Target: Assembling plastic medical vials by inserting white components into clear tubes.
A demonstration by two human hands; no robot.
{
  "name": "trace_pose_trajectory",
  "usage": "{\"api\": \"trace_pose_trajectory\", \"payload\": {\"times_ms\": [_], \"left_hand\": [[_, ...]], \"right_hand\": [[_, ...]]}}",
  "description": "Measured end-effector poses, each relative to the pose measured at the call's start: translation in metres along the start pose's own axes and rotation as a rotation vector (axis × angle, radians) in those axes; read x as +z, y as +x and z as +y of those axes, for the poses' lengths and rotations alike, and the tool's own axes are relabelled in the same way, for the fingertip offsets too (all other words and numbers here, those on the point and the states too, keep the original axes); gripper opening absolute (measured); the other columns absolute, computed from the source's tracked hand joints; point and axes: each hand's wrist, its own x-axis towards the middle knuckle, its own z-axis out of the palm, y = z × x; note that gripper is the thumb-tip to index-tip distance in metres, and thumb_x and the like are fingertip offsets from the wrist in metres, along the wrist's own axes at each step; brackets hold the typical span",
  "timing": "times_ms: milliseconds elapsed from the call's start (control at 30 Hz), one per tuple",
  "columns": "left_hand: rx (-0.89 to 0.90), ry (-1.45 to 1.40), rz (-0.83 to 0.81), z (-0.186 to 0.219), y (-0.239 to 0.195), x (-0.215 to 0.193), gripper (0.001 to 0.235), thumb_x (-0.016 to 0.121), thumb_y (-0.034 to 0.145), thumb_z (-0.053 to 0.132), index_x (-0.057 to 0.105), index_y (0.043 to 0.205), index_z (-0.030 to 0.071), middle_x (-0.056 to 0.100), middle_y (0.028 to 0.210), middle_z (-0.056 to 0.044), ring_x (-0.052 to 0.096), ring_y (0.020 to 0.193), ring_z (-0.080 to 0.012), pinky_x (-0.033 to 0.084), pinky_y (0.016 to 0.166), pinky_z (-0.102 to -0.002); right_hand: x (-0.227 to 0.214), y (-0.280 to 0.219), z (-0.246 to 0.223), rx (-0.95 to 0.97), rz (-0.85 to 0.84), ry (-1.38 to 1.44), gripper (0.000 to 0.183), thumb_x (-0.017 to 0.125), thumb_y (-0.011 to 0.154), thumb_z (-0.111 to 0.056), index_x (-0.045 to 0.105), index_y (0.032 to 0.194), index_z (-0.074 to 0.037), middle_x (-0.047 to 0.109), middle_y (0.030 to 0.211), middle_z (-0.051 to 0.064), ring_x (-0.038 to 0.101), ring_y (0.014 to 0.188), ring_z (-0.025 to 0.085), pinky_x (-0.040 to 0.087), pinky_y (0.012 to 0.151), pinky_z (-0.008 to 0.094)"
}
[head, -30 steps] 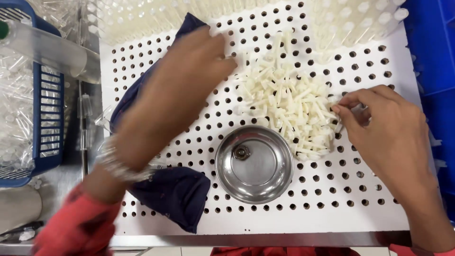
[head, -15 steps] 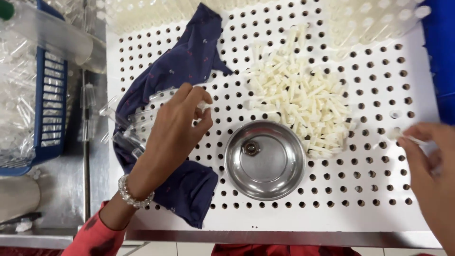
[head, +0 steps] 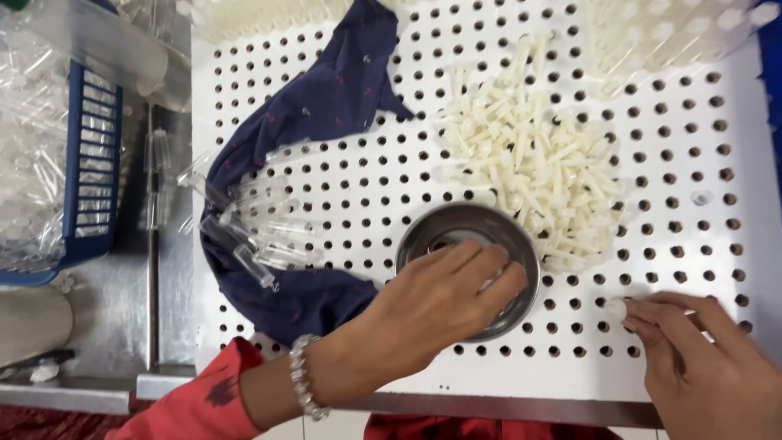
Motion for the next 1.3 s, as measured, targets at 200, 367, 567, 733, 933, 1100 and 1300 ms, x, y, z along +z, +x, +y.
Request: {"api": "trace_pose_trajectory", "payload": {"times_ms": [200, 367, 567, 733, 933, 1100, 1300], "left_hand": [[0.033, 0.049, -0.014, -0.012, -0.019, 0.005, 0.055, 0.07, 0.076, -0.006, 0.054, 0.128, 0.0, 0.061, 0.12, -0.016, 0.062, 0.109, -0.0301, 0.056, 0.089, -0.037], [-0.075, 0.123, 0.107, -0.017, -0.025, 0.001, 0.04, 0.066, 0.082, -0.007, 0.058, 0.12, 0.001, 0.064, 0.119, -0.016, 0.067, 0.102, -0.0281, 0.058, 0.083, -0.035], [-0.338, -0.484, 0.097, 0.032, -0.009, -0.014, 0.012, 0.073, 0.092, 0.006, 0.067, 0.101, 0.003, 0.063, 0.091, -0.011, 0.066, 0.074, -0.0288, 0.053, 0.064, -0.039], [-0.252, -0.599, 0.137, 0.037, -0.017, 0.0, 0.01, 0.064, 0.093, -0.004, 0.063, 0.1, 0.003, 0.052, 0.091, -0.012, 0.061, 0.077, -0.0303, 0.047, 0.065, -0.041], [-0.046, -0.769, 0.047, 0.025, -0.014, 0.009, 0.022, 0.052, 0.083, -0.017, 0.058, 0.098, -0.001, 0.043, 0.09, -0.013, 0.054, 0.079, -0.0288, 0.047, 0.069, -0.041], [-0.059, -0.864, -0.132, 0.02, 0.002, 0.008, 0.026, 0.051, 0.085, -0.018, 0.058, 0.101, 0.001, 0.042, 0.088, -0.011, 0.053, 0.075, -0.0249, 0.044, 0.065, -0.038], [0.255, -0.79, -0.076, -0.041, 0.111, 0.024, 0.023, 0.06, 0.093, -0.004, 0.058, 0.112, 0.009, 0.055, 0.111, -0.009, 0.065, 0.102, -0.0199, 0.057, 0.078, -0.028]], "right_hand": [[-0.003, 0.0, -0.012, 0.197, -0.153, 0.094, 0.016, 0.083, 0.083, -0.014, 0.078, 0.097, -0.007, 0.078, 0.089, 0.005, 0.071, 0.066, 0.013, 0.055, 0.063, 0.029], [0.013, -0.011, -0.028, 0.167, -0.105, 0.499, 0.025, 0.079, 0.078, -0.008, 0.076, 0.103, -0.007, 0.079, 0.076, 0.002, 0.071, 0.057, 0.008, 0.053, 0.052, 0.025], [0.018, -0.017, -0.063, 0.126, 0.013, 0.546, 0.023, 0.077, 0.08, -0.001, 0.078, 0.103, -0.005, 0.078, 0.078, 0.007, 0.065, 0.054, 0.01, 0.05, 0.052, 0.025], [0.023, -0.031, -0.044, 0.01, -0.047, 0.608, 0.032, 0.063, 0.08, 0.004, 0.078, 0.106, -0.009, 0.076, 0.079, 0.004, 0.074, 0.068, 0.005, 0.058, 0.061, 0.021], [0.042, -0.027, 0.006, 0.037, -0.758, 0.856, 0.014, 0.072, 0.092, -0.01, 0.083, 0.1, -0.006, 0.075, 0.08, 0.002, 0.073, 0.069, 0.008, 0.061, 0.065, 0.025], [0.037, -0.019, 0.023, 0.172, -1.046, 0.923, 0.025, 0.068, 0.098, -0.02, 0.072, 0.091, 0.004, 0.062, 0.066, 0.014, 0.052, 0.059, 0.018, 0.045, 0.057, 0.032], [-0.008, 0.014, -0.011, 0.13, -0.336, 0.775, 0.03, 0.062, 0.099, -0.023, 0.076, 0.112, 0.0, 0.077, 0.078, 0.009, 0.07, 0.073, 0.015, 0.05, 0.064, 0.03]]}}
